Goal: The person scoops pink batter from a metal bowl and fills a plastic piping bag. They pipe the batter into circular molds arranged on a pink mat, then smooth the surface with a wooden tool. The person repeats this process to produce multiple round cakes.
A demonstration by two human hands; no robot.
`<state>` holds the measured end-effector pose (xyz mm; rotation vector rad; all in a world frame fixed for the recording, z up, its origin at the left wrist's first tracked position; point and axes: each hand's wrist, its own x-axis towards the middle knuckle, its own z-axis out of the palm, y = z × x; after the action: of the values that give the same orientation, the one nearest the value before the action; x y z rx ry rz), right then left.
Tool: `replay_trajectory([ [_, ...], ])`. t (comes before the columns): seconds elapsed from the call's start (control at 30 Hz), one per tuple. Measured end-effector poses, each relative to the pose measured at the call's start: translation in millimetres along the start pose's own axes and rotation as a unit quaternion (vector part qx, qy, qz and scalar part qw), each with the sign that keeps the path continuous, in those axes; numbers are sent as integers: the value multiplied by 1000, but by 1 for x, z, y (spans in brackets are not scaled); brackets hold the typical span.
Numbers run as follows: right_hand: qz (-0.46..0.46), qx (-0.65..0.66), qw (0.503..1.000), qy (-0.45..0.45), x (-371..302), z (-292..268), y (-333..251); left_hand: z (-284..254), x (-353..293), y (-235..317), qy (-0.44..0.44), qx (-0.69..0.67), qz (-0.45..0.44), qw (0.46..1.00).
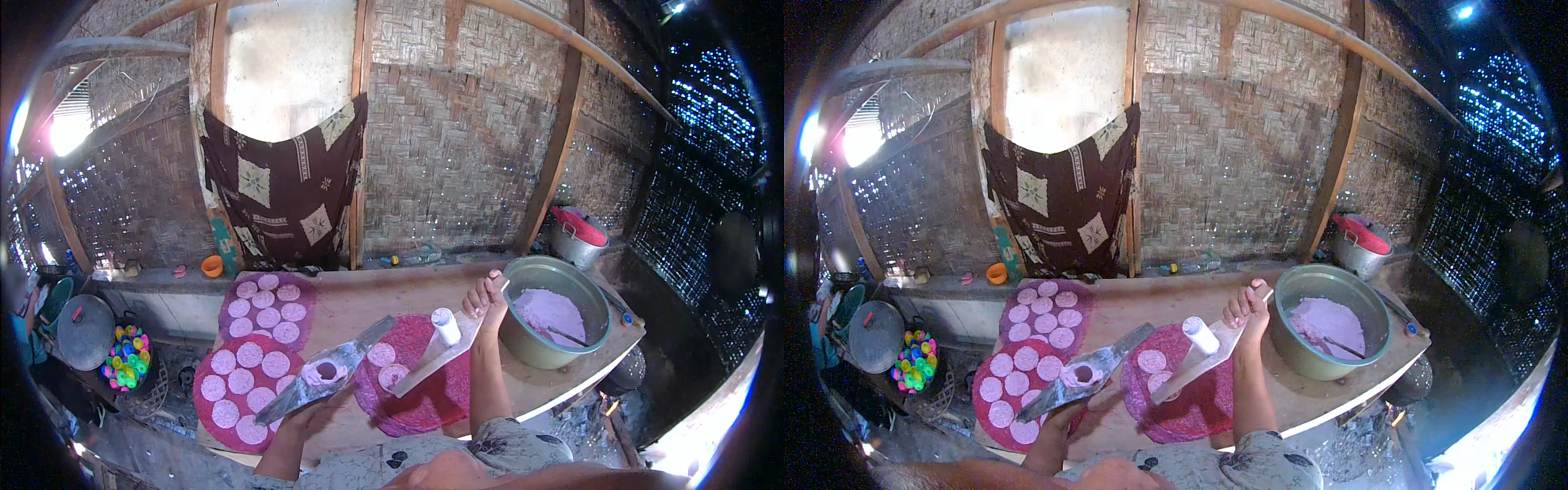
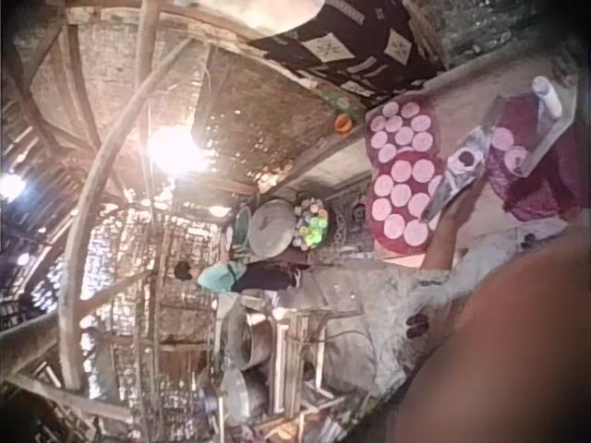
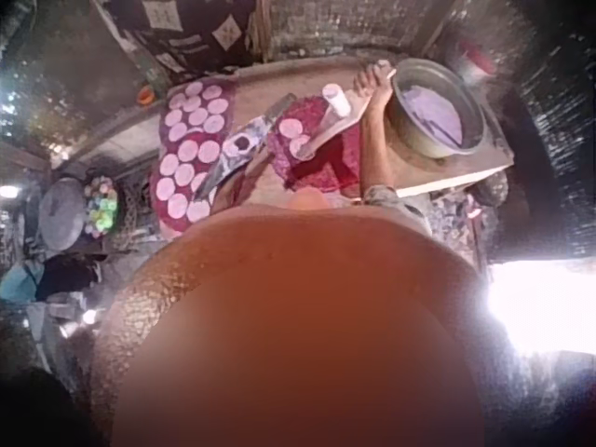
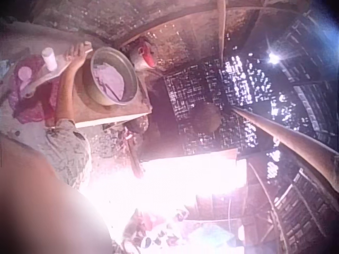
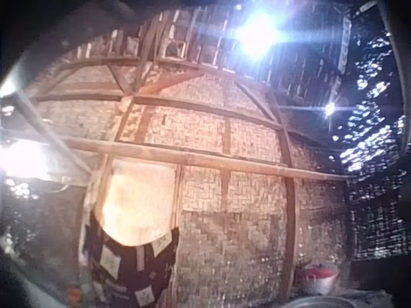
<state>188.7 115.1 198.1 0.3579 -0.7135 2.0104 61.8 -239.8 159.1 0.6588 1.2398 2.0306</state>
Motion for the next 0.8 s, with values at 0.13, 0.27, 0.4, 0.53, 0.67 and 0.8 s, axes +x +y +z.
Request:
replay_trajectory([
  [0.13,-4,35,999,-8,-5,-1,2,6,-15,-2,23,4,-15,1000],
  [0.27,-12,47,999,-3,-8,-6,0,14,-15,2,34,3,-2,999],
  [0.4,-17,55,998,-11,-8,-14,2,8,-10,2,41,90,-92,991],
  [0.53,-20,59,998,-2,-6,-19,6,-9,-9,-12,58,2,-121,991],
  [0.67,-28,63,997,40,0,-21,10,-3,11,-15,38,87,42,995],
  [0.8,-48,6,995,91,-8,-26,8,-21,19,-25,-45,-102,96,989],
])
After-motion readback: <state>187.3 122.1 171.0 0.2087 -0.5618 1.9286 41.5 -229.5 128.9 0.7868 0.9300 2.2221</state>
